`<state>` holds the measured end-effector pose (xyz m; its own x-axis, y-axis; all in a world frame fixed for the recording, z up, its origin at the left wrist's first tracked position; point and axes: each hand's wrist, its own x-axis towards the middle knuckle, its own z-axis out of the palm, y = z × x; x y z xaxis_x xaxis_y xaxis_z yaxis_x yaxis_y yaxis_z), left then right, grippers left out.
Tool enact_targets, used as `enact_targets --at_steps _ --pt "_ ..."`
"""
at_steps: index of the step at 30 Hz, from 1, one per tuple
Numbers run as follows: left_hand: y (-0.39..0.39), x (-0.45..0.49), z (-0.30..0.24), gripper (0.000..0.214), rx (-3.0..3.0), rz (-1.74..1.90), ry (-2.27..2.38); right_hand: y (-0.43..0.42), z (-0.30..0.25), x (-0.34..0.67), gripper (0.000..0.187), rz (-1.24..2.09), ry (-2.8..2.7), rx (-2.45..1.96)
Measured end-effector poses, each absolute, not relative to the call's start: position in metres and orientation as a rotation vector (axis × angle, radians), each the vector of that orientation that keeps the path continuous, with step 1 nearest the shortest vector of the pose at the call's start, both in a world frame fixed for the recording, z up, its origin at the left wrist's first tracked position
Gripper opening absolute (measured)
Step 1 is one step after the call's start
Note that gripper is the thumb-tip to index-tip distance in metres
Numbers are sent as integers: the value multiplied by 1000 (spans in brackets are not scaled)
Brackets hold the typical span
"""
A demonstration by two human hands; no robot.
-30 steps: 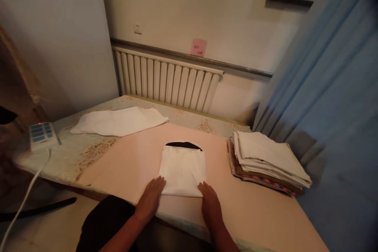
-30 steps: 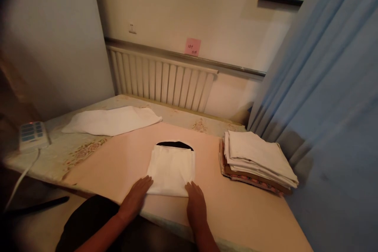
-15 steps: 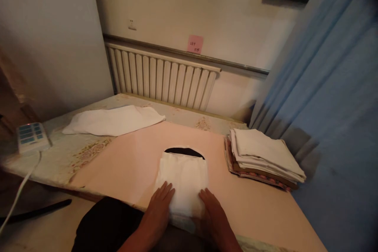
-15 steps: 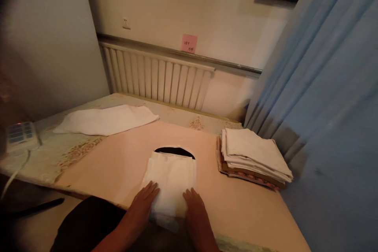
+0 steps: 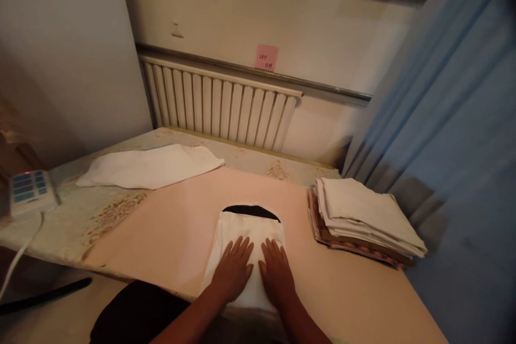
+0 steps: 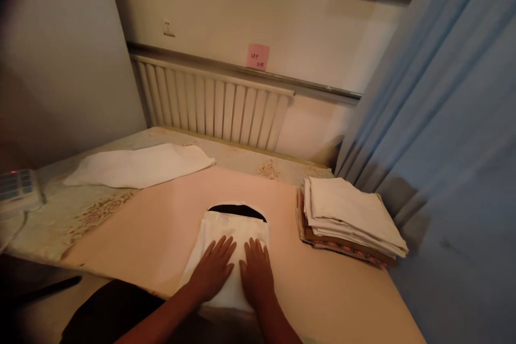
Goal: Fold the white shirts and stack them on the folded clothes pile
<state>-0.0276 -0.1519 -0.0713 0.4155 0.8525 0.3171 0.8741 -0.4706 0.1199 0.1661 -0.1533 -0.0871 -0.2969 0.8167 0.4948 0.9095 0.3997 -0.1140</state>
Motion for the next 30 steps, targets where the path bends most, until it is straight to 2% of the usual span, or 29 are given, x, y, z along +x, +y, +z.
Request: enact_targets --at_steps 17,25,30 --pt "-56 -44 -62 51 -2606 -575 -1595 -155 -88 161 46 -222 -2130 -1588" --pt "-25 -57 -54 44 -2824 -743 -1621 -155 -90 161 43 -277 -2113 -1543" --pt "-25 -82 -39 40 -2666 -1007 -1944 -154 -89 164 43 -297 -2135 -1554"
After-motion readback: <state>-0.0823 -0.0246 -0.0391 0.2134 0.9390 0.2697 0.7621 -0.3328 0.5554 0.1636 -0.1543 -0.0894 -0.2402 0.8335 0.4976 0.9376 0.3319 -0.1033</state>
